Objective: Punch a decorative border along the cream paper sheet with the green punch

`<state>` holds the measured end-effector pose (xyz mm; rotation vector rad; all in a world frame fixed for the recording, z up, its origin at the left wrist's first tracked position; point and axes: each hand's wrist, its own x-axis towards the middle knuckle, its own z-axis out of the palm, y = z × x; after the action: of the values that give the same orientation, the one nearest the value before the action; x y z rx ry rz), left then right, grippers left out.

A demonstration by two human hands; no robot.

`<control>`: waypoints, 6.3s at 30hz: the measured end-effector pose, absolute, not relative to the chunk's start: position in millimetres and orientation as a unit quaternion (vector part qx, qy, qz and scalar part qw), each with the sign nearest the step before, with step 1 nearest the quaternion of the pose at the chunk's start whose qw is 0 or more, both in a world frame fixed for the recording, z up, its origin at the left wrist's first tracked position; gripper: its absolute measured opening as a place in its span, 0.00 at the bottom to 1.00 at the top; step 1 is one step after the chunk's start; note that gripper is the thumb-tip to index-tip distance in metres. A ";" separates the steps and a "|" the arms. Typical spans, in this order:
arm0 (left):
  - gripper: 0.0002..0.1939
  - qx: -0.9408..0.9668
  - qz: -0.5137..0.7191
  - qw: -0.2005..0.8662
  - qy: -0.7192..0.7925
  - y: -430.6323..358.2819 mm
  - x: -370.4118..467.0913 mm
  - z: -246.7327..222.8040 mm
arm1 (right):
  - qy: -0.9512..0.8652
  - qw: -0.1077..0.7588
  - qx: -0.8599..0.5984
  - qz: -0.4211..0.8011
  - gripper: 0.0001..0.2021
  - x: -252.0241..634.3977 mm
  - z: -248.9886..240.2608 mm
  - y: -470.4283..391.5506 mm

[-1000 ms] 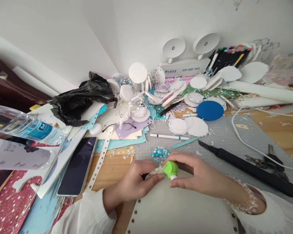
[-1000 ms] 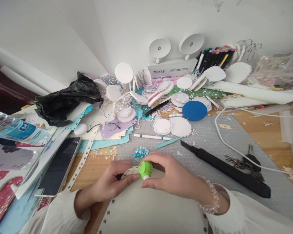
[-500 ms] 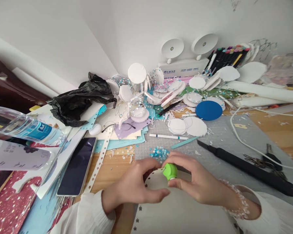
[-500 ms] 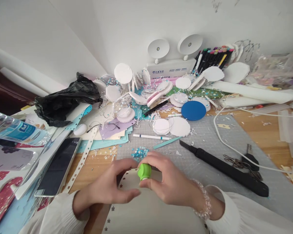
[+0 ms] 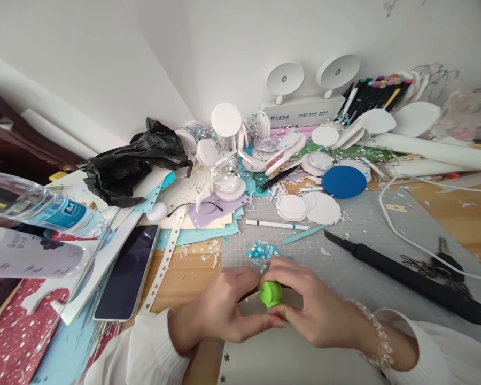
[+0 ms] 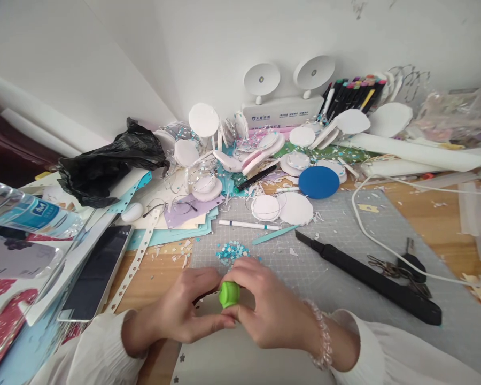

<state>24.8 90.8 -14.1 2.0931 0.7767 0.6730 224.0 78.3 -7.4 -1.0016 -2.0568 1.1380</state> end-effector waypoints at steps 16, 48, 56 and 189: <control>0.16 0.760 0.215 0.497 0.360 97.0 17.3 -1.5 | -0.752 0.320 -0.397 0.417 0.09 234.5 1.0 85.7; 0.28 0.744 0.339 0.461 0.346 83.5 25.1 -3.2 | -0.802 0.295 -0.375 0.361 0.10 227.9 -8.5 81.8; 0.25 0.709 0.319 0.508 0.370 91.6 23.3 -2.4 | -0.797 0.301 -0.397 0.341 0.06 230.4 -5.0 86.6; 0.19 0.937 0.014 0.012 0.350 104.1 64.8 41.6 | -0.852 0.298 -0.383 0.198 0.09 238.1 -8.9 90.3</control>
<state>64.8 104.1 41.6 2.9209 1.0909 0.0445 238.1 90.3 -8.9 -1.0167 -2.2638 0.5260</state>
